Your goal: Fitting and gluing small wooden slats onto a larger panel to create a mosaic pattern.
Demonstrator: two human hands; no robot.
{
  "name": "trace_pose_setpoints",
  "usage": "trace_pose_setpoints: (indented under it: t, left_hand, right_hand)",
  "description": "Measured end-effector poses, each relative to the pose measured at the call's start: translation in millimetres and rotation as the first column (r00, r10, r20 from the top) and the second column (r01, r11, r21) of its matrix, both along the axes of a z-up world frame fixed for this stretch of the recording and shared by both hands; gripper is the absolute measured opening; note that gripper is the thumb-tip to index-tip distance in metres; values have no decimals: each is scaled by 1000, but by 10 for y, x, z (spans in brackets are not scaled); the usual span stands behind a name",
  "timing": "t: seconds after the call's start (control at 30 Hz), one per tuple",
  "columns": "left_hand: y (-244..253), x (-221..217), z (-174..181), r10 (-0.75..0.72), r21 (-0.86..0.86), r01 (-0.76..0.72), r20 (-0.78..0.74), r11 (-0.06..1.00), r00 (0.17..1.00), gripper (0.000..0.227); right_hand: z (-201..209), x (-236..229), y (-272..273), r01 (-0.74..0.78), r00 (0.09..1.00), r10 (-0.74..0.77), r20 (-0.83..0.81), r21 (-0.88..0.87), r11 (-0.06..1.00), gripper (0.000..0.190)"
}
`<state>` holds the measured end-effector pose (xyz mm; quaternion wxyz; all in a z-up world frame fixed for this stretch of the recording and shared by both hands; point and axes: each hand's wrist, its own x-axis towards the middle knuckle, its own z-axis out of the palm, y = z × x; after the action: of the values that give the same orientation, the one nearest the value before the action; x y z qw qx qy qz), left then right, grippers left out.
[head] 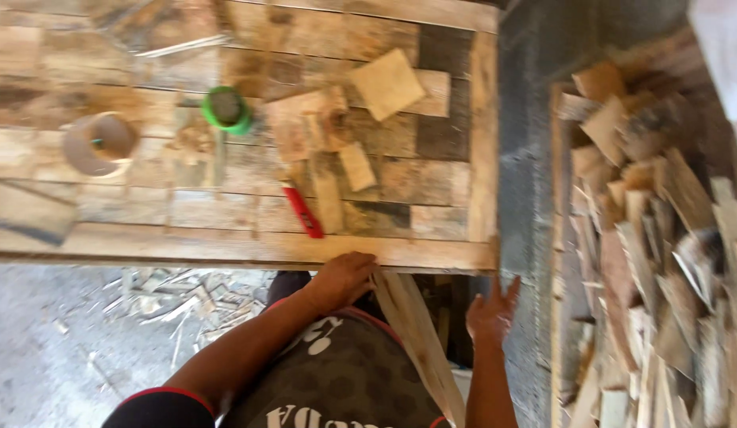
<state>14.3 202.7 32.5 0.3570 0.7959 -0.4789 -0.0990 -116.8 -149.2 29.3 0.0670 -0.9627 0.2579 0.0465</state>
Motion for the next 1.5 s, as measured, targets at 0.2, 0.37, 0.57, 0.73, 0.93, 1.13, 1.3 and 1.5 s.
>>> trace_pose_setpoints:
  t: [0.2, 0.37, 0.57, 0.73, 0.93, 1.13, 1.3, 1.5]
  left_hand:
    - [988, 369, 69, 550, -148, -563, -122, 813, 826, 21]
    - [1718, 893, -267, 879, -61, -940, -339, 336, 336, 13]
    - [2361, 1378, -349, 951, -144, -985, -278, 97, 134, 13]
    - [2522, 1599, -489, 966, -46, -992, -224, 120, 127, 17]
    - [2564, 1682, -704, 984, 31, -991, -123, 134, 129, 16]
    - [2588, 1726, -646, 979, 129, -979, -153, 156, 136, 7]
    - [2616, 1741, -560, 972, 105, -981, -192, 161, 138, 12]
    - [2668, 1702, -493, 948, 97, -973, -263, 211, 179, 6]
  right_hand:
    - [-25, 529, 582, 9, 957, -43, 287, 117, 993, 11]
    - [316, 1311, 1623, -344, 887, 215, 407, 276, 897, 14]
    - [559, 2019, 2704, -565, 816, 435, 380, 368, 738, 25]
    - [707, 2266, 3245, -612, 791, 537, 293, 372, 698, 29]
    - [707, 2312, 3481, -634, 772, 587, 245, 361, 683, 28]
    - [749, 2352, 3592, -627, 776, 587, 231, 381, 679, 29]
    - [824, 2433, 3694, -608, 790, 575, 213, 392, 691, 29]
    - [838, 2584, 3788, -639, 765, 609, 210, 370, 674, 30]
